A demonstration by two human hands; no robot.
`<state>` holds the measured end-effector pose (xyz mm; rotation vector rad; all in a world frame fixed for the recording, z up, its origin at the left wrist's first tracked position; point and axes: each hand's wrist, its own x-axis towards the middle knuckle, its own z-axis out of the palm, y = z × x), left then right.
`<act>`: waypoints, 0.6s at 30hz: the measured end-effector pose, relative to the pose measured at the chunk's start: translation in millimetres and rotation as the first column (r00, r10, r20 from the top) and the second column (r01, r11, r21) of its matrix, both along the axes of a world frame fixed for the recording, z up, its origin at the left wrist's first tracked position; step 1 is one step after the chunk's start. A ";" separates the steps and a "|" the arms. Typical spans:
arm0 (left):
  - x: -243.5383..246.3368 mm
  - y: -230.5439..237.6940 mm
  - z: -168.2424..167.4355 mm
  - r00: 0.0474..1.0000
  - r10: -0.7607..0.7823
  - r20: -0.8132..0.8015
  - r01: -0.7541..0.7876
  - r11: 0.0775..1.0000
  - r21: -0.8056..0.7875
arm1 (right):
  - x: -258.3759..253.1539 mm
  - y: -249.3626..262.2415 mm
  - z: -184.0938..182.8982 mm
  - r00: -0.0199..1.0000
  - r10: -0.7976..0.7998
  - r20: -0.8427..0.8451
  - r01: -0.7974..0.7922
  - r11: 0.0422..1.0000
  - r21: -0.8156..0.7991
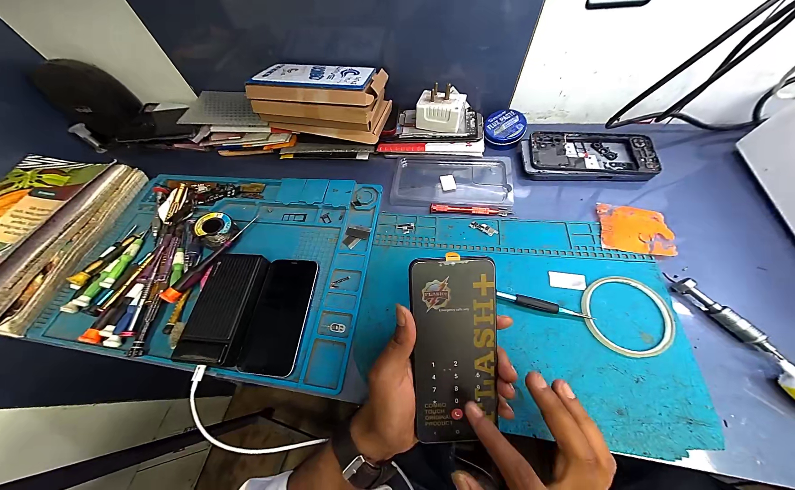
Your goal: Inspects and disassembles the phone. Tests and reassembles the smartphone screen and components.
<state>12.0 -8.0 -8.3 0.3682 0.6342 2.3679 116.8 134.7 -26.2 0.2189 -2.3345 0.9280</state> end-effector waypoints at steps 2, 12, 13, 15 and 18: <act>5.2 0.8 7.1 0.986 0.163 0.039 -0.157 0.981 -0.117 | -6.7 -7.4 6.4 0.999 -0.019 0.034 0.017 0.999 0.044; 7.0 -1.4 6.1 0.971 0.238 0.011 -0.237 0.970 -0.061 | -17.6 -14.3 10.8 0.997 -0.035 0.073 0.026 0.992 0.120; 6.7 -1.6 5.7 0.975 0.220 0.013 -0.219 0.974 -0.052 | -16.9 -12.6 9.1 0.996 -0.049 0.074 0.040 0.992 0.119; 6.1 -2.6 1.5 0.987 0.156 0.026 -0.155 0.987 -0.046 | -15.1 -8.4 6.4 0.994 -0.075 0.083 0.065 0.991 0.119; 3.4 -2.5 -4.9 0.997 0.067 0.031 -0.067 0.997 -0.029 | -13.8 -3.5 6.6 0.990 -0.111 0.088 0.101 0.989 0.110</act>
